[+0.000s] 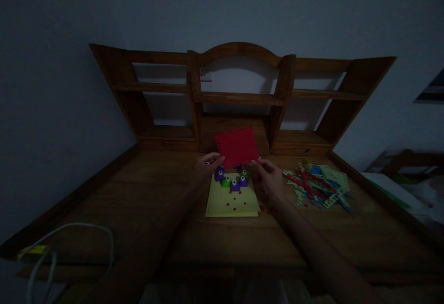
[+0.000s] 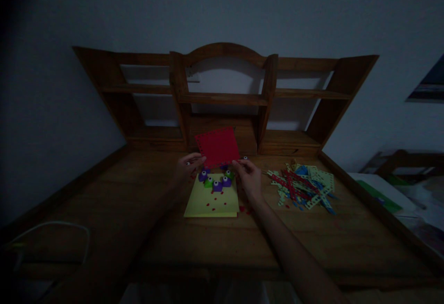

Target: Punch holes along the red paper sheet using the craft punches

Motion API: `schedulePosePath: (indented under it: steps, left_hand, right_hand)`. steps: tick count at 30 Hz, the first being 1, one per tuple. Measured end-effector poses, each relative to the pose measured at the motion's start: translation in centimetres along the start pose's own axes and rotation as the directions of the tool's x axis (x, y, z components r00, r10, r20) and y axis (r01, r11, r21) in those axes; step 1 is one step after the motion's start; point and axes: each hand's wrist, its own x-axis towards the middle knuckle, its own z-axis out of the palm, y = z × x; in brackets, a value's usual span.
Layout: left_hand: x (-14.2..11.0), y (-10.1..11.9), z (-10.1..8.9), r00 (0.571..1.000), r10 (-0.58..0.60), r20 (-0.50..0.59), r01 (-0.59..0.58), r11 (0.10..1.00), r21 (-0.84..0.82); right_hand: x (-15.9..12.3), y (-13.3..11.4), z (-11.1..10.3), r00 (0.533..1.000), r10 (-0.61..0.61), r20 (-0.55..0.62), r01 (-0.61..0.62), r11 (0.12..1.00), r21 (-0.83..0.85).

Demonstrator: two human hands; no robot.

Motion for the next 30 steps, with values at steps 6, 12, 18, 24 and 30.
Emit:
schedulePosePath:
  steps: [6, 12, 18, 24, 30]
  left_hand:
    - [0.41, -0.73, -0.2, 1.0, 0.02, 0.012, -0.02, 1.0, -0.017]
    - [0.2, -0.47, -0.19, 1.0, -0.006, -0.003, 0.005, 0.998, -0.056]
    - [0.27, -0.44, -0.24, 0.998, -0.065, 0.001, 0.065, 0.997, -0.052]
    - [0.18, -0.28, -0.24, 0.998, -0.063, -0.005, 0.063, 0.996, -0.061]
    - [0.12, 0.06, -0.27, 0.999, -0.044, -0.004, 0.044, 0.997, -0.058]
  right_hand:
    - [-0.04, 0.02, -0.06, 1.0, 0.016, 0.003, -0.016, 1.0, -0.027]
    - [-0.16, -0.17, -0.06, 0.999, 0.032, 0.001, -0.032, 0.999, -0.025]
    - [-0.36, -0.64, 0.07, 0.999, 0.035, 0.012, -0.035, 0.999, -0.007]
    - [-0.36, -0.54, 0.08, 0.999, 0.047, 0.011, -0.047, 0.999, -0.015]
    - [-0.33, -0.49, 0.14, 0.999, 0.043, 0.007, -0.043, 0.999, 0.0]
